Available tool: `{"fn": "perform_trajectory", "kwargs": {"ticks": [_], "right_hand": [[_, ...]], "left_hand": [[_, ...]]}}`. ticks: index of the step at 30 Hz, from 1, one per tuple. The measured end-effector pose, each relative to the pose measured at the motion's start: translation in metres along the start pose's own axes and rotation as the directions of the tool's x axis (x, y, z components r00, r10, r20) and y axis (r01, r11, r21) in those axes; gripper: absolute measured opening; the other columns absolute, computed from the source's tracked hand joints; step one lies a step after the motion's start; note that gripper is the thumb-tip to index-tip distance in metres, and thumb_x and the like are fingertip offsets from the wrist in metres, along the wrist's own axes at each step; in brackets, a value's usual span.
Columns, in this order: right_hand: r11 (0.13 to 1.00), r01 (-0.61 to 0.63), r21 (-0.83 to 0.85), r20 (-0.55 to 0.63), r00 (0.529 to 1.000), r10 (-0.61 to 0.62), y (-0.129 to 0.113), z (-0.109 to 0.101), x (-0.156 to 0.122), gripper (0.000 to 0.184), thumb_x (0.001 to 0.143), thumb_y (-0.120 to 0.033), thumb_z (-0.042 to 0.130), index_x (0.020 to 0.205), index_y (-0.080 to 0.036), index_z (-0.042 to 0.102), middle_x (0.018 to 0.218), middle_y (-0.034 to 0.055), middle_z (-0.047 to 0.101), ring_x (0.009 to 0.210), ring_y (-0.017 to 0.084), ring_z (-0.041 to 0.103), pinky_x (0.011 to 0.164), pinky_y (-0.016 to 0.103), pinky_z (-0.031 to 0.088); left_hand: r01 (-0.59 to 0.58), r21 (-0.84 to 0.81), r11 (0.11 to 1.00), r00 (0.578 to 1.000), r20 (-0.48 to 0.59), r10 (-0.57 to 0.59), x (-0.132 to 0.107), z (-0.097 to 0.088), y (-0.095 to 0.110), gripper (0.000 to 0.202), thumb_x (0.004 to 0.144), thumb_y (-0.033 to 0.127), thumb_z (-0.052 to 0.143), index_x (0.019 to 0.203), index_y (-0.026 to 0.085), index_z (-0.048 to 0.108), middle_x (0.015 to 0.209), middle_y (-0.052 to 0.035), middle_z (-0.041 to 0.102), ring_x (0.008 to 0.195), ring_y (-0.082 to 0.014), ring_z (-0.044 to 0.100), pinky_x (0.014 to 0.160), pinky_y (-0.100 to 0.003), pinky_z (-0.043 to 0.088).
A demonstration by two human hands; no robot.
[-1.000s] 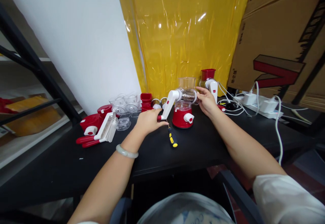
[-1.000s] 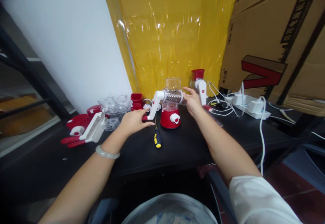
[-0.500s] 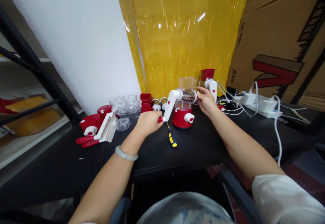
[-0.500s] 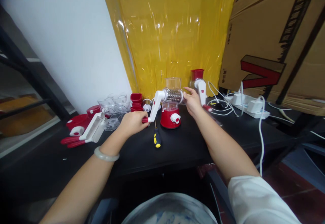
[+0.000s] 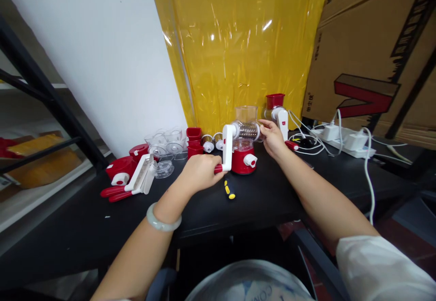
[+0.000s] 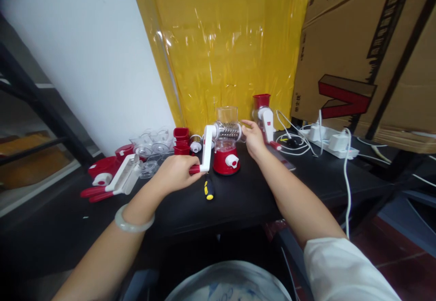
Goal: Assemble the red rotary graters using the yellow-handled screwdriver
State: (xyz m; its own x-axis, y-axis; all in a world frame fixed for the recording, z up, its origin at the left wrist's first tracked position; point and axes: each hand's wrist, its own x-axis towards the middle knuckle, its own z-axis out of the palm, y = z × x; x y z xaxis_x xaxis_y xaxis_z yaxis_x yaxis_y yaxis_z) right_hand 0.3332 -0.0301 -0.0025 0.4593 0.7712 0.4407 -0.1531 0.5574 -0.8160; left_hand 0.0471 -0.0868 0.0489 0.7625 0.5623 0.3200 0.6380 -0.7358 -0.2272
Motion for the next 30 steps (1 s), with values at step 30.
{"fn": "perform_trajectory", "kwargs": {"ticks": [30], "right_hand": [[1.000, 0.022, -0.006, 0.084, 0.996, -0.021, 0.004, 0.011, -0.009, 0.048, 0.070, -0.049, 0.074, 0.107, -0.027, 0.052, 0.082, 0.0013, 0.072, 0.075, 0.019, 0.067, 0.073, 0.036, 0.053]], "left_hand": [[0.222, 0.222, 0.949, 0.973, -0.114, -0.201, 0.100, -0.023, -0.110, 0.038, 0.102, 0.036, 0.038, 0.116, 0.010, 0.061, 0.109, -0.0172, 0.066, 0.103, -0.0266, 0.060, 0.087, -0.035, 0.045]]}}
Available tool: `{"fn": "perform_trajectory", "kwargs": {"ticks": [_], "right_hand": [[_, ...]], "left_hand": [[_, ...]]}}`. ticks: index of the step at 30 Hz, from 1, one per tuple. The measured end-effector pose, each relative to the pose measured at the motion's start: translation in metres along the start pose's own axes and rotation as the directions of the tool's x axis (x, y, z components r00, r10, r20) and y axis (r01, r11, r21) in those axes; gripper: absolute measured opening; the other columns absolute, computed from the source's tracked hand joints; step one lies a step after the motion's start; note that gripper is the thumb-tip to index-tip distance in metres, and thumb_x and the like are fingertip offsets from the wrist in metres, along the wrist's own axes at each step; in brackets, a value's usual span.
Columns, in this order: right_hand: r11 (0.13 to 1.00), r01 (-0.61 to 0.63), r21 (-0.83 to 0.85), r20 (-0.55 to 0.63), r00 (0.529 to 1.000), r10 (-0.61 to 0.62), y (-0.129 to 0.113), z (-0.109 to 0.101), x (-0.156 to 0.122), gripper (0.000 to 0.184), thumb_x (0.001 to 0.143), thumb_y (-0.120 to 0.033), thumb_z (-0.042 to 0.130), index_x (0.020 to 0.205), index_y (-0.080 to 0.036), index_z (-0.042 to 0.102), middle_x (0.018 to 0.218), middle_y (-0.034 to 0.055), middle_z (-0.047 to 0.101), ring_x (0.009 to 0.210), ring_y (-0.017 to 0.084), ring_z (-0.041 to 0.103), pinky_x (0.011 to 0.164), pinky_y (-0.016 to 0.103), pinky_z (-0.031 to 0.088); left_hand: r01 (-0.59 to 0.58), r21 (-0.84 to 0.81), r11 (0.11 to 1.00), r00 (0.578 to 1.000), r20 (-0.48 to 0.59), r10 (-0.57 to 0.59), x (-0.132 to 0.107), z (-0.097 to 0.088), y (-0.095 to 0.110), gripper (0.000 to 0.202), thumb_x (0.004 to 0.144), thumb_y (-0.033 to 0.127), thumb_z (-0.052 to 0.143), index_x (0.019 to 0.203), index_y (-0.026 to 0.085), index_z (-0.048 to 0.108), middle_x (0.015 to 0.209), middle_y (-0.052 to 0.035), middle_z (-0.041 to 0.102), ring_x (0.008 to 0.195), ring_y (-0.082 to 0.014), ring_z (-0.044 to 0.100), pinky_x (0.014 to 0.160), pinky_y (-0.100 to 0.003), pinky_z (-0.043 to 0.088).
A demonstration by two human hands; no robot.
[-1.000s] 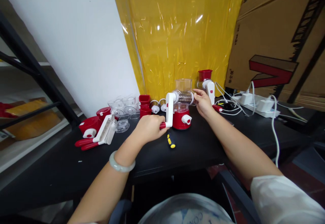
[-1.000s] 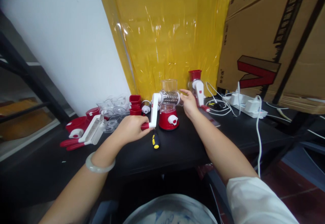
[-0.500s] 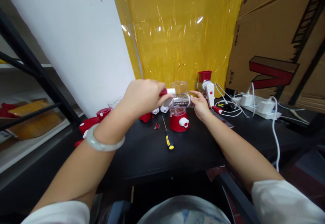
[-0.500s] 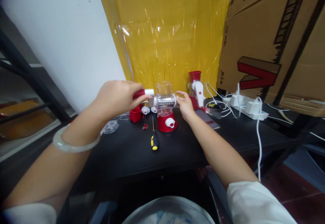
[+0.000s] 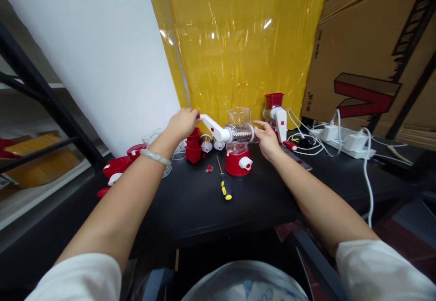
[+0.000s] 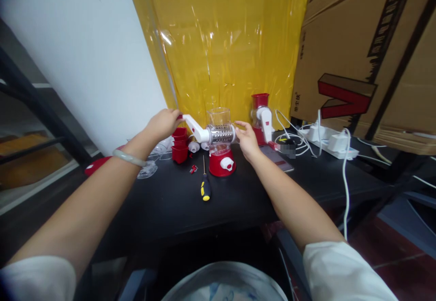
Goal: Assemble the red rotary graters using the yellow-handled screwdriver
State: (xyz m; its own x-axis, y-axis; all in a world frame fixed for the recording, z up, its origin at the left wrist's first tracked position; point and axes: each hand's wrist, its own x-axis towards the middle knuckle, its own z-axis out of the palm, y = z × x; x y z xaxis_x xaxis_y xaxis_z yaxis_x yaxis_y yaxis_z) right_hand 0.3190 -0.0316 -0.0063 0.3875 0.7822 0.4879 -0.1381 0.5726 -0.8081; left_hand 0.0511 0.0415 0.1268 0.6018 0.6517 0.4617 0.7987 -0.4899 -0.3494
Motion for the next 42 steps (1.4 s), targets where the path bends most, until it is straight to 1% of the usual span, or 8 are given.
{"fn": "perform_trajectory", "kwargs": {"ticks": [7, 15, 21, 27, 31, 34, 38, 42], "right_hand": [[1.000, -0.008, 0.008, 0.000, 1.000, 0.008, 0.000, -0.002, 0.000, 0.044, 0.071, -0.045, 0.075, 0.105, -0.027, 0.053, 0.080, 0.0012, 0.071, 0.075, 0.019, 0.067, 0.074, 0.035, 0.052], [0.999, -0.002, 0.048, 0.023, 1.000, 0.001, -0.002, 0.005, -0.006, 0.045, 0.070, -0.047, 0.076, 0.103, -0.026, 0.054, 0.075, -0.0012, 0.070, 0.065, 0.017, 0.064, 0.069, 0.033, 0.051], [0.996, -0.007, 0.090, 0.009, 1.000, 0.006, -0.003, 0.008, -0.008, 0.044, 0.068, -0.043, 0.078, 0.101, -0.025, 0.056, 0.069, -0.0026, 0.069, 0.061, 0.016, 0.064, 0.065, 0.031, 0.050], [0.995, 0.002, 0.098, 0.006, 1.000, -0.003, -0.003, 0.010, -0.009, 0.046, 0.066, -0.046, 0.079, 0.100, -0.025, 0.056, 0.074, -0.0013, 0.072, 0.062, 0.016, 0.064, 0.062, 0.030, 0.050], [0.996, -0.002, 0.085, 0.015, 1.000, 0.001, -0.003, 0.010, -0.008, 0.047, 0.066, -0.047, 0.078, 0.102, -0.025, 0.056, 0.073, -0.0012, 0.071, 0.062, 0.017, 0.064, 0.062, 0.032, 0.050], [0.996, -0.008, 0.085, 0.037, 0.999, 0.005, -0.004, 0.010, -0.008, 0.047, 0.067, -0.047, 0.077, 0.102, -0.025, 0.055, 0.070, -0.0017, 0.069, 0.062, 0.017, 0.064, 0.063, 0.033, 0.051], [0.995, -0.011, 0.096, 0.049, 0.999, 0.006, -0.005, 0.011, -0.009, 0.049, 0.066, -0.047, 0.078, 0.102, -0.025, 0.054, 0.072, -0.0017, 0.070, 0.061, 0.016, 0.064, 0.063, 0.032, 0.051], [0.993, -0.016, 0.115, 0.030, 0.999, 0.013, -0.004, 0.012, -0.009, 0.050, 0.065, -0.047, 0.079, 0.102, -0.025, 0.055, 0.074, -0.0014, 0.072, 0.061, 0.016, 0.065, 0.063, 0.031, 0.051]], "left_hand": [[-0.113, -0.071, 0.991, 0.967, 0.222, 0.126, -0.061, 0.036, 0.017, 0.028, 0.098, 0.032, 0.047, 0.107, 0.013, 0.065, 0.107, -0.0140, 0.069, 0.097, -0.0235, 0.066, 0.082, -0.030, 0.047], [-0.258, -0.011, 0.966, 0.907, 0.343, 0.246, -0.139, -0.001, 0.073, 0.024, 0.099, 0.027, 0.047, 0.098, 0.012, 0.065, 0.092, -0.0130, 0.069, 0.085, -0.0263, 0.068, 0.066, -0.033, 0.050], [-0.343, 0.098, 0.934, 0.935, 0.131, 0.329, -0.154, -0.075, 0.104, 0.022, 0.099, 0.023, 0.045, 0.102, 0.012, 0.065, 0.089, -0.0118, 0.067, 0.078, -0.0233, 0.065, 0.059, -0.030, 0.047], [-0.170, 0.118, 0.978, 0.959, -0.207, 0.191, -0.102, -0.114, 0.084, 0.033, 0.102, 0.038, 0.040, 0.110, 0.017, 0.065, 0.091, -0.0097, 0.067, 0.084, -0.0228, 0.063, 0.061, -0.030, 0.043], [-0.065, 0.054, 0.996, 0.922, -0.379, 0.081, -0.048, -0.096, 0.051, 0.035, 0.103, 0.036, 0.037, 0.107, 0.017, 0.067, 0.093, -0.0103, 0.067, 0.090, -0.0222, 0.061, 0.067, -0.031, 0.042], [-0.017, 0.046, 0.999, 0.923, -0.384, 0.033, -0.016, -0.069, 0.025, 0.038, 0.103, 0.036, 0.035, 0.104, 0.016, 0.067, 0.094, -0.0116, 0.067, 0.091, -0.0227, 0.060, 0.069, -0.033, 0.042], [0.029, 0.047, 0.998, 0.955, -0.295, -0.014, 0.001, -0.027, -0.003, 0.041, 0.103, 0.036, 0.034, 0.108, 0.012, 0.066, 0.100, -0.0157, 0.066, 0.096, -0.0262, 0.060, 0.073, -0.035, 0.045], [-0.061, -0.058, 0.996, 0.997, -0.047, 0.058, -0.010, 0.015, -0.020, 0.038, 0.102, 0.035, 0.037, 0.110, 0.011, 0.066, 0.105, -0.0140, 0.066, 0.096, -0.0242, 0.062, 0.082, -0.034, 0.047]]}}
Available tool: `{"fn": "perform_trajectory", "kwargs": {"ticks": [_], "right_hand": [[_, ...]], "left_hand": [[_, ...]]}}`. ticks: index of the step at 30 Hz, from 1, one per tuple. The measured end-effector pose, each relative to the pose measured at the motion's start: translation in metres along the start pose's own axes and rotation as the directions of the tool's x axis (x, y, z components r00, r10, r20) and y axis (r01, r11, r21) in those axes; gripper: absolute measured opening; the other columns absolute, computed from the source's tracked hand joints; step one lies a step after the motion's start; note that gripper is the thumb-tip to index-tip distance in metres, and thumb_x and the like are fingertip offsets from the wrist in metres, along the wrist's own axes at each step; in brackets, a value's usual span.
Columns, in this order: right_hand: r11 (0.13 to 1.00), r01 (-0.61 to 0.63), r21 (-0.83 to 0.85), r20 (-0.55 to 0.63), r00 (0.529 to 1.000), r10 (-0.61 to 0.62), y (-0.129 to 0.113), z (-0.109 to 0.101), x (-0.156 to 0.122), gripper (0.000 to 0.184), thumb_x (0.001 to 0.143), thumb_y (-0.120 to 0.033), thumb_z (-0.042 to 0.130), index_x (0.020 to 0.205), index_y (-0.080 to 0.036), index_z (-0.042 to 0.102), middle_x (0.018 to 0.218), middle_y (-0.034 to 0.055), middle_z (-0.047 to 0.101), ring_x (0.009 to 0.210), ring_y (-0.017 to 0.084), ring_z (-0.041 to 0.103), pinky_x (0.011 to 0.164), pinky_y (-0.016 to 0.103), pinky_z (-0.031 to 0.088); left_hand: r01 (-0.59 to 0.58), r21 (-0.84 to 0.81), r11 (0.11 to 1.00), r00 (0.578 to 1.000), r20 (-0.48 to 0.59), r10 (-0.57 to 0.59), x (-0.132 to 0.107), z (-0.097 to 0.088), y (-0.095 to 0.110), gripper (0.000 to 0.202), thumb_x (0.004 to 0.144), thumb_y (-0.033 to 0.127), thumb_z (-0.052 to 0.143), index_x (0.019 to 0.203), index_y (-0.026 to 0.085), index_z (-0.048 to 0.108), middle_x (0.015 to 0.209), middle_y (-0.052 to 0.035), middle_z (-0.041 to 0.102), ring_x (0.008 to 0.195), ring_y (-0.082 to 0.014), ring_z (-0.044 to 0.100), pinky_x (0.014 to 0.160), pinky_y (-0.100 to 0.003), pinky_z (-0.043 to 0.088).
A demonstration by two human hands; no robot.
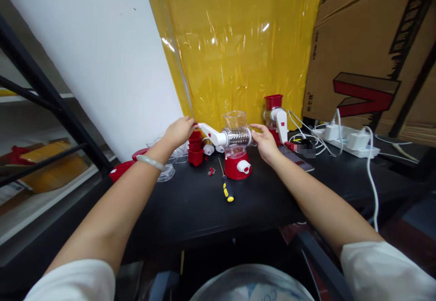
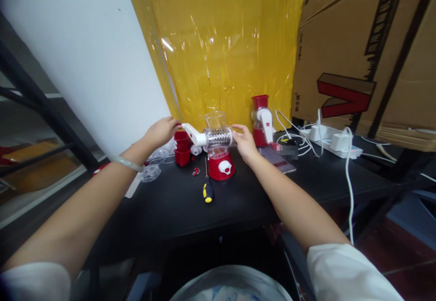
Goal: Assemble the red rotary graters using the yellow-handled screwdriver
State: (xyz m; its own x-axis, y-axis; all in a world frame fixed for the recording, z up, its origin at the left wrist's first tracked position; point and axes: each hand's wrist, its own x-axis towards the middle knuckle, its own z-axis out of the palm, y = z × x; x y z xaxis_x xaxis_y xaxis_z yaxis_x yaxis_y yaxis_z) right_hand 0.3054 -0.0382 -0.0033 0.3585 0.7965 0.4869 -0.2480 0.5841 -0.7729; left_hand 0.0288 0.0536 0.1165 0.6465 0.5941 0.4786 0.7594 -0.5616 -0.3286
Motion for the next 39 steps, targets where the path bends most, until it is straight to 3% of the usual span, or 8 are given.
{"fn": "perform_trajectory", "kwargs": {"ticks": [7, 14, 20, 24, 28, 32, 34, 39], "right_hand": [[0.999, 0.025, -0.025, -0.002, 1.000, -0.025, 0.006, -0.004, 0.002, 0.044, 0.069, -0.046, 0.077, 0.102, -0.026, 0.056, 0.071, -0.0024, 0.069, 0.064, 0.017, 0.066, 0.067, 0.033, 0.053], [0.998, 0.036, -0.046, -0.034, 0.999, -0.038, 0.008, -0.005, 0.003, 0.045, 0.068, -0.047, 0.077, 0.101, -0.024, 0.056, 0.073, 0.0000, 0.071, 0.064, 0.018, 0.066, 0.068, 0.034, 0.052], [0.998, 0.049, -0.046, -0.051, 0.997, -0.051, 0.007, -0.003, 0.000, 0.045, 0.066, -0.047, 0.078, 0.100, -0.024, 0.058, 0.075, -0.0002, 0.073, 0.064, 0.017, 0.067, 0.066, 0.033, 0.052], [0.997, 0.054, -0.061, -0.044, 0.997, -0.056, 0.007, -0.003, -0.002, 0.046, 0.068, -0.049, 0.077, 0.101, -0.025, 0.057, 0.080, 0.0013, 0.073, 0.070, 0.019, 0.068, 0.069, 0.035, 0.053], [0.995, 0.055, -0.085, -0.035, 0.998, -0.058, 0.007, -0.005, -0.002, 0.047, 0.068, -0.051, 0.076, 0.102, -0.024, 0.057, 0.078, 0.0012, 0.072, 0.067, 0.018, 0.067, 0.067, 0.034, 0.052], [0.996, 0.058, -0.062, -0.037, 0.997, -0.060, 0.006, -0.004, -0.002, 0.047, 0.067, -0.049, 0.078, 0.101, -0.025, 0.058, 0.080, 0.0016, 0.073, 0.068, 0.018, 0.067, 0.068, 0.034, 0.052], [0.997, 0.055, -0.055, -0.040, 0.998, -0.057, 0.006, -0.004, -0.003, 0.046, 0.067, -0.049, 0.078, 0.101, -0.025, 0.058, 0.079, 0.0012, 0.073, 0.068, 0.018, 0.067, 0.068, 0.034, 0.051], [0.997, 0.048, -0.064, -0.017, 0.999, -0.049, 0.005, -0.002, -0.003, 0.047, 0.068, -0.050, 0.077, 0.101, -0.025, 0.056, 0.077, 0.0002, 0.071, 0.068, 0.017, 0.065, 0.068, 0.033, 0.051]], "left_hand": [[-0.092, -0.131, 0.987, 0.978, 0.174, 0.114, -0.072, 0.035, 0.021, 0.032, 0.102, 0.030, 0.038, 0.108, 0.015, 0.066, 0.106, -0.0103, 0.068, 0.095, -0.0200, 0.065, 0.088, -0.032, 0.049], [-0.278, -0.210, 0.937, 0.895, 0.298, 0.332, -0.125, -0.019, 0.084, 0.030, 0.099, 0.037, 0.048, 0.104, 0.013, 0.065, 0.096, -0.0085, 0.065, 0.083, -0.0198, 0.066, 0.074, -0.030, 0.050], [-0.399, 0.057, 0.915, 0.917, 0.009, 0.399, -0.126, -0.102, 0.126, 0.028, 0.101, 0.032, 0.045, 0.110, 0.013, 0.064, 0.092, -0.0094, 0.065, 0.084, -0.0225, 0.062, 0.067, -0.032, 0.047], [-0.249, 0.136, 0.959, 0.925, -0.261, 0.277, -0.087, -0.121, 0.114, 0.033, 0.102, 0.034, 0.041, 0.113, 0.014, 0.065, 0.095, -0.0115, 0.065, 0.088, -0.0235, 0.060, 0.069, -0.034, 0.045], [-0.125, -0.029, 0.992, 0.912, -0.397, 0.103, -0.021, -0.095, 0.066, 0.033, 0.101, 0.036, 0.044, 0.116, 0.016, 0.065, 0.106, -0.0134, 0.065, 0.100, -0.0241, 0.058, 0.082, -0.036, 0.045], [-0.006, -0.153, 0.988, 0.976, -0.217, -0.028, 0.019, -0.040, 0.018, 0.032, 0.099, 0.032, 0.047, 0.111, 0.010, 0.068, 0.106, -0.0155, 0.066, 0.098, -0.0233, 0.060, 0.087, -0.035, 0.045], [0.001, -0.207, 0.978, 0.998, -0.065, -0.014, 0.017, -0.014, 0.003, 0.034, 0.100, 0.030, 0.045, 0.111, 0.008, 0.068, 0.107, -0.0164, 0.068, 0.098, -0.0228, 0.061, 0.089, -0.034, 0.045], [-0.064, -0.251, 0.966, 0.996, 0.043, 0.077, -0.031, 0.026, -0.006, 0.033, 0.098, 0.031, 0.048, 0.115, 0.010, 0.067, 0.109, -0.0152, 0.070, 0.099, -0.0213, 0.065, 0.090, -0.032, 0.047]]}}
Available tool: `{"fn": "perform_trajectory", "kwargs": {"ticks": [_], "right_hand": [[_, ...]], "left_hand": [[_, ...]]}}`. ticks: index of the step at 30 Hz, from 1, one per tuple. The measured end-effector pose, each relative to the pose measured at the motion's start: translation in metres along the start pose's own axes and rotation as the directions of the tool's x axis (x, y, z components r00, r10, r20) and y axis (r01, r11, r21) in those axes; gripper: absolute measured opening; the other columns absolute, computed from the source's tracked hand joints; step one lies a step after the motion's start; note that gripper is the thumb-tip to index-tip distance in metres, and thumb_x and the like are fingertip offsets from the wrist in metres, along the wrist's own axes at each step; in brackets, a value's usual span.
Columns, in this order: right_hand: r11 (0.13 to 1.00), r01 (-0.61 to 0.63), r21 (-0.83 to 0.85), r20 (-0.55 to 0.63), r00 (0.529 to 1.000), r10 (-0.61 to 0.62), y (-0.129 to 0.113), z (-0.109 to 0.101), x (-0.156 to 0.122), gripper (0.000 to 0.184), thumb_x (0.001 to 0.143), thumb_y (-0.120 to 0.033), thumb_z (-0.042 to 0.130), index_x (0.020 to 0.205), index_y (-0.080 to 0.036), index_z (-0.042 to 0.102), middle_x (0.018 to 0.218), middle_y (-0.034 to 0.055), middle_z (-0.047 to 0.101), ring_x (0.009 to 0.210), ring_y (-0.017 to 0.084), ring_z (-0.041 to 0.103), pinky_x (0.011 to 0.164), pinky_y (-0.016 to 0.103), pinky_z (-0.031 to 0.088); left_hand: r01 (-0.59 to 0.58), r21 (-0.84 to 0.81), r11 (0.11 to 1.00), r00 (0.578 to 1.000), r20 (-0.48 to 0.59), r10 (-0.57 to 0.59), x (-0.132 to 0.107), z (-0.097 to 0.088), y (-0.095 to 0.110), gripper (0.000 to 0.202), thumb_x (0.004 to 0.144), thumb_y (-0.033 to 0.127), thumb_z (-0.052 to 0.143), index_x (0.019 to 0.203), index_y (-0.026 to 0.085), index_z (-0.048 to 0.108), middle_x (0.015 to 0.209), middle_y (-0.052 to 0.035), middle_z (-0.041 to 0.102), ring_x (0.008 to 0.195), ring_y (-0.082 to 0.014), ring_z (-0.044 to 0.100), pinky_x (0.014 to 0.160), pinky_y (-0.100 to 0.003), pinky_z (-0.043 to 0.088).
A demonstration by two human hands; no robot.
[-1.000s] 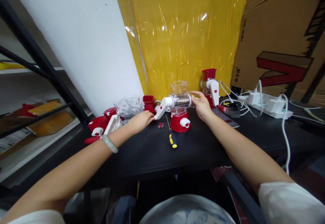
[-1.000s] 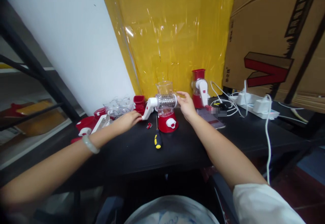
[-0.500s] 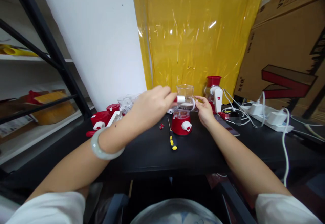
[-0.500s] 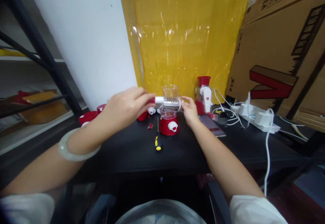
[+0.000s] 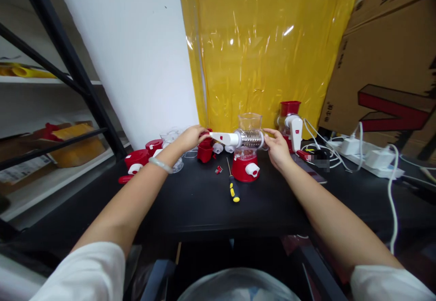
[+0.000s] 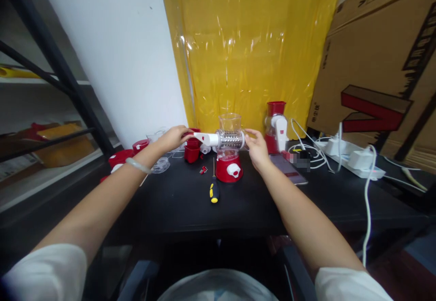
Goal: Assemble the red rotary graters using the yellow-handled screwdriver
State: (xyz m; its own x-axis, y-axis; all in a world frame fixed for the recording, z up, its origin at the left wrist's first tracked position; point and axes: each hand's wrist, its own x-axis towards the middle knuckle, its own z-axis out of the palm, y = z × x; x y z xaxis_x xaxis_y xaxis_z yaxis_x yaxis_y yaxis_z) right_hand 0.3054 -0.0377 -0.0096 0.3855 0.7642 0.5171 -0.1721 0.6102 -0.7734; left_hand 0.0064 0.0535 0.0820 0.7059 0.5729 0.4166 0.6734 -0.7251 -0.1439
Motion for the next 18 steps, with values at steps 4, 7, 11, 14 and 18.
{"fn": "perform_trajectory", "kwargs": {"ticks": [4, 7, 11, 14, 18], "right_hand": [[1.000, -0.008, -0.017, -0.002, 1.000, 0.008, -0.001, 0.000, 0.001, 0.048, 0.067, -0.051, 0.076, 0.101, -0.025, 0.055, 0.077, 0.0010, 0.070, 0.069, 0.019, 0.065, 0.068, 0.034, 0.050], [1.000, -0.017, -0.007, -0.012, 1.000, 0.017, -0.003, 0.001, 0.000, 0.049, 0.066, -0.052, 0.077, 0.100, -0.025, 0.056, 0.078, 0.0014, 0.071, 0.068, 0.018, 0.065, 0.068, 0.034, 0.050], [1.000, -0.010, -0.009, -0.008, 1.000, 0.010, -0.003, 0.002, -0.001, 0.048, 0.066, -0.051, 0.077, 0.100, -0.025, 0.056, 0.079, 0.0016, 0.071, 0.069, 0.018, 0.065, 0.069, 0.034, 0.050], [1.000, 0.002, -0.024, -0.003, 1.000, -0.002, -0.003, 0.001, -0.002, 0.047, 0.067, -0.052, 0.075, 0.101, -0.026, 0.055, 0.080, 0.0012, 0.071, 0.068, 0.018, 0.065, 0.069, 0.035, 0.050], [1.000, 0.008, -0.018, 0.000, 1.000, -0.008, -0.003, 0.001, -0.003, 0.048, 0.067, -0.052, 0.076, 0.101, -0.025, 0.056, 0.081, 0.0014, 0.071, 0.069, 0.018, 0.065, 0.069, 0.033, 0.049]], "left_hand": [[-0.097, -0.080, 0.992, 0.981, 0.161, 0.109, -0.039, 0.009, 0.022, 0.028, 0.096, 0.032, 0.053, 0.111, 0.014, 0.069, 0.107, -0.0120, 0.072, 0.096, -0.0196, 0.067, 0.088, -0.029, 0.048], [-0.104, -0.197, 0.975, 0.934, 0.318, 0.164, -0.060, -0.003, 0.057, 0.028, 0.096, 0.032, 0.051, 0.105, 0.013, 0.070, 0.102, -0.0122, 0.073, 0.087, -0.0185, 0.068, 0.080, -0.028, 0.049], [-0.108, -0.262, 0.959, 0.848, 0.479, 0.226, -0.076, -0.045, 0.108, 0.026, 0.096, 0.033, 0.051, 0.094, 0.017, 0.072, 0.088, -0.0080, 0.074, 0.073, -0.0173, 0.067, 0.068, -0.027, 0.048], [-0.156, -0.118, 0.981, 0.887, 0.421, 0.192, -0.080, -0.083, 0.141, 0.023, 0.095, 0.036, 0.054, 0.094, 0.019, 0.071, 0.092, -0.0078, 0.073, 0.076, -0.0190, 0.068, 0.067, -0.028, 0.047], [-0.197, 0.212, 0.957, 0.977, 0.122, 0.174, -0.072, -0.117, 0.164, 0.023, 0.096, 0.035, 0.054, 0.107, 0.020, 0.067, 0.098, -0.0092, 0.070, 0.082, -0.0219, 0.066, 0.064, -0.031, 0.045]]}}
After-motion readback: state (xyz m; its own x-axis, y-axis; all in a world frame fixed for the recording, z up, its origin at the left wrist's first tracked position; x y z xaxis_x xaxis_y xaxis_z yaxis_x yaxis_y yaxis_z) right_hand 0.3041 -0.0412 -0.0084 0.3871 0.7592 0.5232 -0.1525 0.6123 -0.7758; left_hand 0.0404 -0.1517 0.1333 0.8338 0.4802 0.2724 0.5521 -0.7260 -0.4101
